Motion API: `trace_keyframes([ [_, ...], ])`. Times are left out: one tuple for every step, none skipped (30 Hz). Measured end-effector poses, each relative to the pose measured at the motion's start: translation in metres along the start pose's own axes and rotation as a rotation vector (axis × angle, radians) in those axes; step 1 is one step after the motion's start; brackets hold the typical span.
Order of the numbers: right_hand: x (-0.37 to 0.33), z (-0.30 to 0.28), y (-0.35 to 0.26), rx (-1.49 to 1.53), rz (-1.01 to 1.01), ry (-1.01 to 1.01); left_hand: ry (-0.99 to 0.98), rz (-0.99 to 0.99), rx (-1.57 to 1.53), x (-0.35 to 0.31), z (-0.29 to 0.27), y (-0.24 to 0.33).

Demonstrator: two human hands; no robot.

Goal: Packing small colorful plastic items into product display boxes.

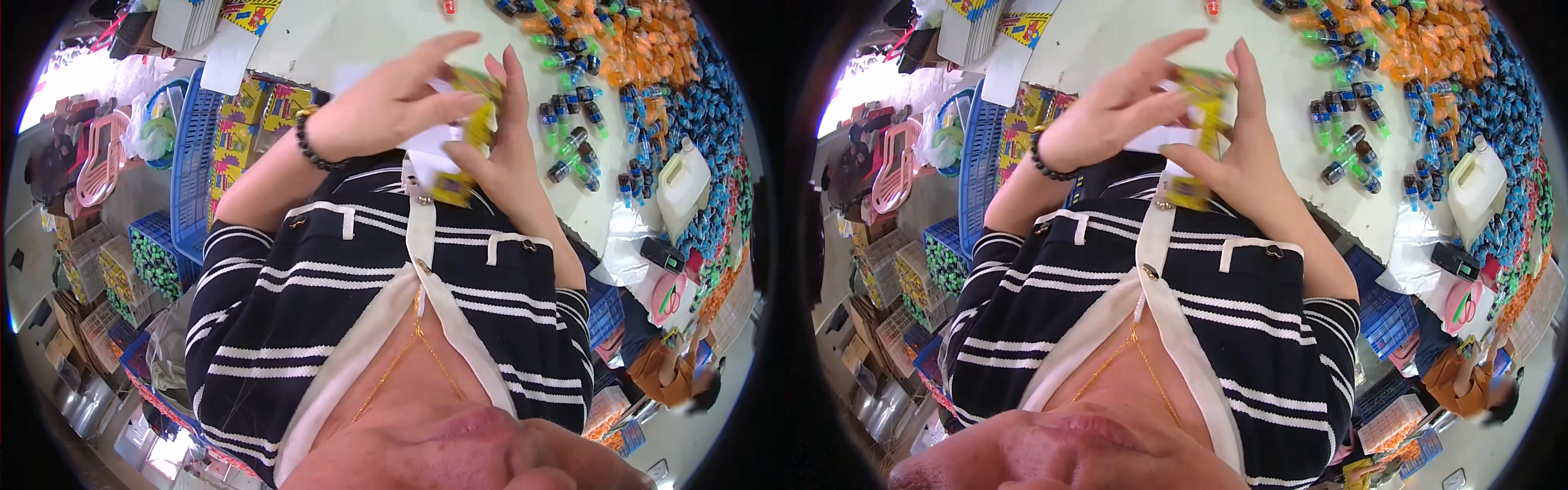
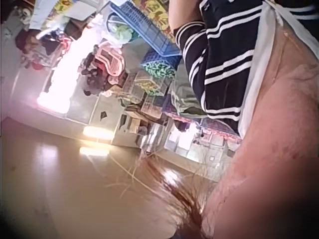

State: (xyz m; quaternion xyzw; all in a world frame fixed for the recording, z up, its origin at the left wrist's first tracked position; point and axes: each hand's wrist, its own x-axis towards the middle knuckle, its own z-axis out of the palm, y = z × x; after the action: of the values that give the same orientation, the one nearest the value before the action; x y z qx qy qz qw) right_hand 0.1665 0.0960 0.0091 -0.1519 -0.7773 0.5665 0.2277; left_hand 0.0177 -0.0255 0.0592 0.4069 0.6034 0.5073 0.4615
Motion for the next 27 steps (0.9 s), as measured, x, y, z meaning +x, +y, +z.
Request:
trace_keyframes([
  [-0.003,0.004,0.006,0.035,0.067,0.033,-0.077,-0.039,-0.097,0.002,0.004,0.002],
  [-0.005,0.006,0.012,0.067,0.135,0.066,-0.080,-0.039,-0.099,0.005,0.004,0.000],
  [-0.005,0.004,0.026,0.064,0.134,0.070,0.002,0.021,0.035,0.010,0.002,-0.008],
  [-0.007,-0.002,0.049,0.291,0.223,0.067,0.083,0.079,0.167,0.015,0.001,-0.019],
  [-0.013,-0.007,0.068,0.519,0.309,0.064,0.165,0.137,0.297,0.020,-0.001,-0.029],
  [-0.022,-0.011,0.083,0.516,0.314,0.068,0.160,0.136,0.293,0.023,-0.007,-0.040],
  [-0.030,-0.017,0.096,0.110,0.236,0.089,0.354,0.252,0.803,0.029,-0.017,-0.051],
  [-0.035,-0.019,0.108,-0.284,0.145,0.093,0.559,0.355,1.324,0.031,-0.026,-0.063],
  [-0.035,-0.018,0.108,-0.676,0.046,0.095,0.564,0.349,1.328,0.032,-0.032,-0.080],
  [-0.034,-0.017,0.105,-0.670,0.038,0.089,0.421,0.210,1.125,0.032,-0.037,-0.101],
  [-0.028,-0.014,0.095,-0.695,-0.043,0.065,0.293,0.071,0.922,0.027,-0.041,-0.118],
  [-0.024,-0.012,0.082,-0.724,-0.122,0.048,0.311,0.065,0.929,0.024,-0.038,-0.128],
  [-0.020,-0.008,0.073,-0.750,-0.206,0.030,0.344,0.029,0.804,0.023,-0.034,-0.135],
  [-0.017,-0.003,0.072,-0.741,-0.231,0.030,0.375,0.003,0.681,0.027,-0.032,-0.140],
  [-0.013,0.004,0.074,-0.707,-0.253,-0.096,0.399,0.008,0.696,0.030,-0.027,-0.141],
  [-0.008,0.012,0.076,-0.673,-0.279,-0.222,0.356,0.020,0.721,0.033,-0.019,-0.141],
  [-0.005,0.018,0.077,-0.645,-0.304,-0.348,0.312,0.034,0.744,0.033,-0.018,-0.140],
  [-0.002,0.022,0.076,-0.645,-0.335,-0.348,0.338,0.042,0.758,0.033,-0.025,-0.139],
  [-0.003,0.026,0.074,-0.716,-0.244,-0.403,0.360,0.130,0.741,0.031,-0.030,-0.139],
  [-0.004,0.028,0.073,-0.792,-0.148,-0.453,0.378,0.220,0.724,0.031,-0.037,-0.138],
  [-0.002,0.028,0.072,-0.871,-0.048,-0.497,0.390,0.313,0.705,0.033,-0.044,-0.137],
  [-0.004,0.028,0.072,-0.878,-0.065,-0.499,0.485,0.228,0.662,0.033,-0.064,-0.124],
  [-0.006,0.027,0.069,-0.871,-0.097,-0.495,0.572,0.150,0.612,0.031,-0.096,-0.109],
  [-0.004,0.027,0.066,-0.862,-0.140,-0.492,0.725,0.115,0.641,0.032,-0.133,-0.109],
  [-0.002,0.025,0.062,-0.856,-0.180,-0.486,0.875,0.081,0.663,0.036,-0.174,-0.108],
  [0.001,0.022,0.056,-0.866,-0.204,-0.486,1.010,0.009,0.813,0.038,-0.219,-0.116],
  [0.004,0.018,0.048,-0.830,-0.137,-0.581,1.144,-0.069,0.963,0.037,-0.258,-0.127],
])
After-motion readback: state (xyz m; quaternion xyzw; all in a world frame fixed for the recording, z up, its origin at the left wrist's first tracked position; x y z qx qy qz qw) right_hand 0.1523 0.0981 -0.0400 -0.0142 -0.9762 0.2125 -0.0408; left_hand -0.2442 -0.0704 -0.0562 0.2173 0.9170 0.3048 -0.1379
